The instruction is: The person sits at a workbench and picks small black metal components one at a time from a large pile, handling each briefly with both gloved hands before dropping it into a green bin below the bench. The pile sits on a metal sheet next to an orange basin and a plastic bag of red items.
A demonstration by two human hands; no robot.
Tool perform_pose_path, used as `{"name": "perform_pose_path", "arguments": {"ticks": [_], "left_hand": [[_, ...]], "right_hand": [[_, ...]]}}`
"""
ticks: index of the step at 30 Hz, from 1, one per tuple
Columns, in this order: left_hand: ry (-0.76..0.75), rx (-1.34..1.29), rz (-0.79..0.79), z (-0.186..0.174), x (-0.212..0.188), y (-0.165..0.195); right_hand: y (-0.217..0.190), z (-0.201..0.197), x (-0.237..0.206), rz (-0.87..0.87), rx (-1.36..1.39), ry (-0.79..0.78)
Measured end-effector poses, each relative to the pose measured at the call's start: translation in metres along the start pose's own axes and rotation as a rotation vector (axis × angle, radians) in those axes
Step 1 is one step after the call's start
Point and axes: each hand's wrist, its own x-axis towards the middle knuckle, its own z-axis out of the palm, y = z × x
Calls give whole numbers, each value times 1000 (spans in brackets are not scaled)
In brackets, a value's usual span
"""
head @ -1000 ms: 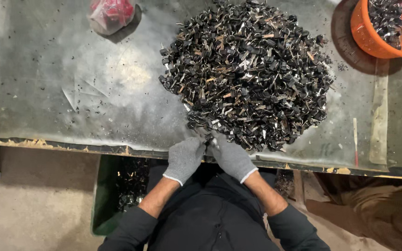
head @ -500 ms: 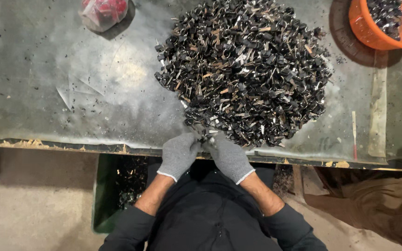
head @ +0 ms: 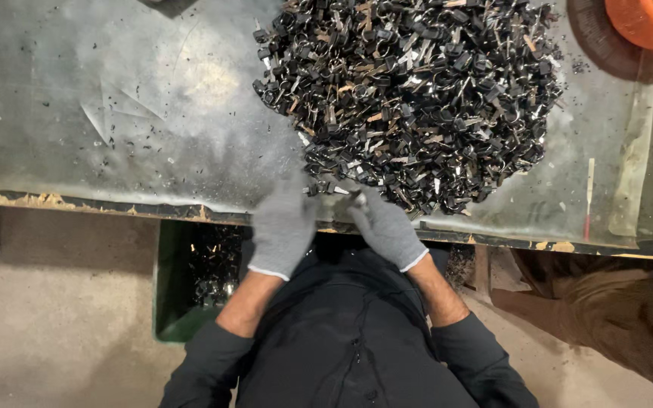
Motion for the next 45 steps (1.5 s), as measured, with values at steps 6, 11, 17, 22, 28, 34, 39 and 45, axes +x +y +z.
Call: {"name": "perform_pose_path", "arguments": {"ticks": [6, 11, 17, 22, 28, 34, 39, 45], "left_hand": [[74, 114, 222, 32, 20, 9], [152, -50, 428, 37, 16, -6], [226, -224, 44, 28, -4, -6], [148, 63, 170, 35, 0, 7], [-101, -145, 9, 34, 7, 4], [-13, -71, 177, 39, -2, -3], [13, -30, 355, 46, -2, -9], [29, -49, 354, 46, -2, -17]], "right_hand": [[24, 13, 3, 6, -24, 67], [31, 12, -1, 27, 83, 118], [26, 18, -4, 13, 54, 217], [15, 18, -5, 19, -32, 189], [-2, 9, -10, 42, -155, -51], [-17, 7, -8, -39, -142, 20], [-30, 8, -2, 109, -354, -4], [-27, -8, 1, 74, -124, -102]]}}
